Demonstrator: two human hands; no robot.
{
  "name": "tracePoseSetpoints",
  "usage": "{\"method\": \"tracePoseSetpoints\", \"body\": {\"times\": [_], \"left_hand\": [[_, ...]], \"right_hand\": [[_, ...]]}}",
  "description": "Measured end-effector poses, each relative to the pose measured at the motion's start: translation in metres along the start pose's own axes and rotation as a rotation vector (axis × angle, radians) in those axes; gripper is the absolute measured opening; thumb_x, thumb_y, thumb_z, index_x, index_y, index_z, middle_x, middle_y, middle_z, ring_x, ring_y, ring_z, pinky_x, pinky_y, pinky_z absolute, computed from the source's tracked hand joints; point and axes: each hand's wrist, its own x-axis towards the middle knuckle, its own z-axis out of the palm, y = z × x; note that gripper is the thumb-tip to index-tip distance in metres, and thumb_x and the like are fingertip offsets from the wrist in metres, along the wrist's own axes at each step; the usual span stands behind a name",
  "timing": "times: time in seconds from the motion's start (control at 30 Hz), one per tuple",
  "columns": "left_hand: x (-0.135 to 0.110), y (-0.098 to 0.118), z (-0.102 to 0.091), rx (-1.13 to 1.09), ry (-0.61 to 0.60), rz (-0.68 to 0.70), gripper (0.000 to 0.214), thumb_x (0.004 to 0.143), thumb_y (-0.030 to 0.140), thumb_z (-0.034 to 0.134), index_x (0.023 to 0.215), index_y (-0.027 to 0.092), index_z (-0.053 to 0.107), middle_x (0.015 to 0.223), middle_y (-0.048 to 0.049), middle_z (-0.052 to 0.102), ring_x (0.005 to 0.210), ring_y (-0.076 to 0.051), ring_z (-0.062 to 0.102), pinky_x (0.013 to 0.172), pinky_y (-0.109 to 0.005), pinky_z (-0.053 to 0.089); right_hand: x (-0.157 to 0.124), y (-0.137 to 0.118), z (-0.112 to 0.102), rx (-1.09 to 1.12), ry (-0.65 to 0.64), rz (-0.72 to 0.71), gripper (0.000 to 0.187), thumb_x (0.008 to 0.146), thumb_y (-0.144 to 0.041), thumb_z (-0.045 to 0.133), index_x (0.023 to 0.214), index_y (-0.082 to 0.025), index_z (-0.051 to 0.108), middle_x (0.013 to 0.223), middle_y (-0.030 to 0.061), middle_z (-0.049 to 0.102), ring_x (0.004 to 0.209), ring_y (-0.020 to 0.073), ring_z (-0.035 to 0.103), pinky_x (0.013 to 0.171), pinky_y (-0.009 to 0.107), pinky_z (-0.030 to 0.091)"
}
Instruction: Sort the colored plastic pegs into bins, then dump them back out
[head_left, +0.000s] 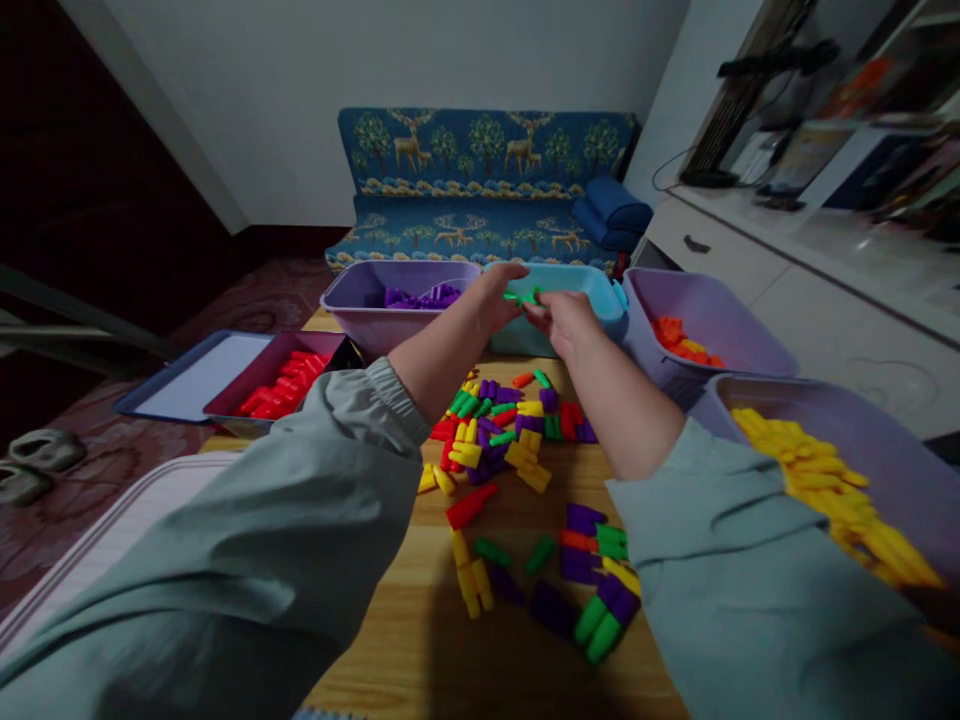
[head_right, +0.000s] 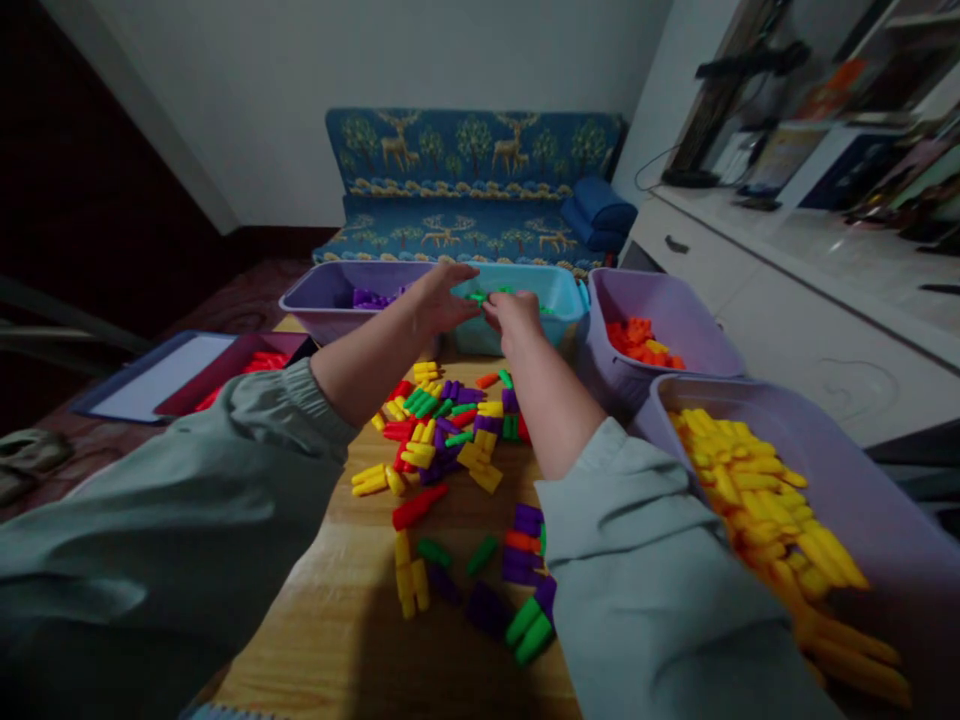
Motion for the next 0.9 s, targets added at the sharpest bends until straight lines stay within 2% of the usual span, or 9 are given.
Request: {"method": "tracePoseSetpoints", "body": {"times": [0.1, 0.2, 0.3, 0.37, 0.43, 0.5, 0.63, 0.77, 0.9], "left_hand": [[-0.021, -0.001, -0.002, 0.028, -0.002, -0.111, 0.023, 0.074, 0.018, 0.057, 0.097, 0.016, 0.056, 0.092, -0.0057, 0.056, 0.085, -0.017, 0.059, 0.070, -0.026, 0.051], [-0.048, -0.014, -0.017, 0.107, -0.015, -0.044, 0.033, 0.074, 0.019, 0.056, 0.107, 0.017, 0.060, 0.089, -0.0031, 0.061, 0.082, -0.015, 0.060, 0.073, -0.026, 0.050], [-0.072, -0.039, -0.045, 0.583, -0.033, 0.148, 0.029, 0.074, 0.022, 0.056, 0.100, 0.014, 0.068, 0.086, -0.0054, 0.068, 0.086, -0.019, 0.063, 0.081, -0.032, 0.050], [-0.083, -0.056, -0.064, 0.997, -0.009, 0.289, 0.030, 0.074, 0.019, 0.057, 0.100, 0.017, 0.070, 0.098, -0.0068, 0.070, 0.098, -0.022, 0.061, 0.092, -0.034, 0.046], [-0.090, -0.068, -0.078, 1.315, 0.038, 0.308, 0.037, 0.075, 0.024, 0.059, 0.110, 0.021, 0.068, 0.112, -0.0094, 0.066, 0.109, -0.026, 0.058, 0.097, -0.038, 0.043], [-0.095, -0.076, -0.085, 1.497, 0.055, 0.235, 0.043, 0.076, 0.033, 0.061, 0.117, 0.024, 0.065, 0.123, -0.0118, 0.060, 0.112, -0.030, 0.056, 0.096, -0.042, 0.043], [-0.105, -0.078, -0.083, 1.586, 0.012, 0.170, 0.039, 0.077, 0.039, 0.059, 0.113, 0.026, 0.068, 0.131, -0.0114, 0.054, 0.108, -0.031, 0.058, 0.093, -0.043, 0.044], [-0.120, -0.066, -0.084, 1.532, -0.071, 0.226, 0.033, 0.080, 0.039, 0.056, 0.106, 0.025, 0.071, 0.113, -0.0087, 0.066, 0.101, -0.025, 0.062, 0.087, -0.033, 0.046], [-0.127, -0.046, -0.101, 1.550, 0.084, 0.228, 0.039, 0.085, 0.046, 0.049, 0.107, 0.022, 0.070, 0.102, -0.0099, 0.070, 0.097, -0.026, 0.063, 0.081, -0.033, 0.047]], "right_hand": [[-0.008, 0.006, -0.005, -0.085, -0.048, -0.047, 0.013, 0.065, -0.007, 0.056, 0.074, -0.017, 0.053, 0.062, -0.0051, 0.056, 0.058, 0.0108, 0.061, 0.051, 0.020, 0.047], [-0.024, 0.023, -0.015, -0.274, -0.104, -0.164, 0.021, 0.068, -0.014, 0.056, 0.089, -0.016, 0.060, 0.073, -0.0019, 0.063, 0.066, 0.0126, 0.062, 0.062, 0.026, 0.050], [-0.044, 0.052, -0.027, -0.559, -0.200, -0.324, 0.018, 0.071, -0.018, 0.057, 0.086, -0.015, 0.065, 0.081, 0.0028, 0.069, 0.077, 0.0158, 0.064, 0.075, 0.030, 0.051], [-0.056, 0.071, -0.033, -0.797, -0.252, -0.412, 0.021, 0.072, -0.019, 0.059, 0.091, -0.018, 0.068, 0.091, 0.0044, 0.071, 0.086, 0.0175, 0.064, 0.083, 0.032, 0.049], [-0.065, 0.084, -0.036, -1.047, -0.319, -0.478, 0.033, 0.071, -0.018, 0.060, 0.103, -0.021, 0.067, 0.106, 0.0055, 0.070, 0.099, 0.0196, 0.062, 0.092, 0.034, 0.045], [-0.070, 0.093, -0.035, -1.242, -0.401, -0.518, 0.047, 0.070, -0.016, 0.061, 0.116, -0.021, 0.063, 0.120, 0.0067, 0.065, 0.112, 0.0217, 0.056, 0.100, 0.036, 0.039], [-0.078, 0.101, -0.032, -1.356, -0.481, -0.532, 0.054, 0.067, -0.010, 0.059, 0.120, -0.017, 0.061, 0.126, 0.0097, 0.062, 0.124, 0.0243, 0.047, 0.105, 0.036, 0.034], [-0.091, 0.103, -0.032, -1.347, -0.480, -0.521, 0.044, 0.068, -0.011, 0.056, 0.111, -0.017, 0.066, 0.111, 0.0094, 0.069, 0.111, 0.0237, 0.057, 0.094, 0.032, 0.043], [-0.091, 0.093, -0.040, -1.218, -0.383, -0.472, 0.033, 0.080, -0.022, 0.051, 0.108, -0.024, 0.067, 0.102, 0.0015, 0.072, 0.094, 0.0172, 0.064, 0.084, 0.026, 0.046]]}}
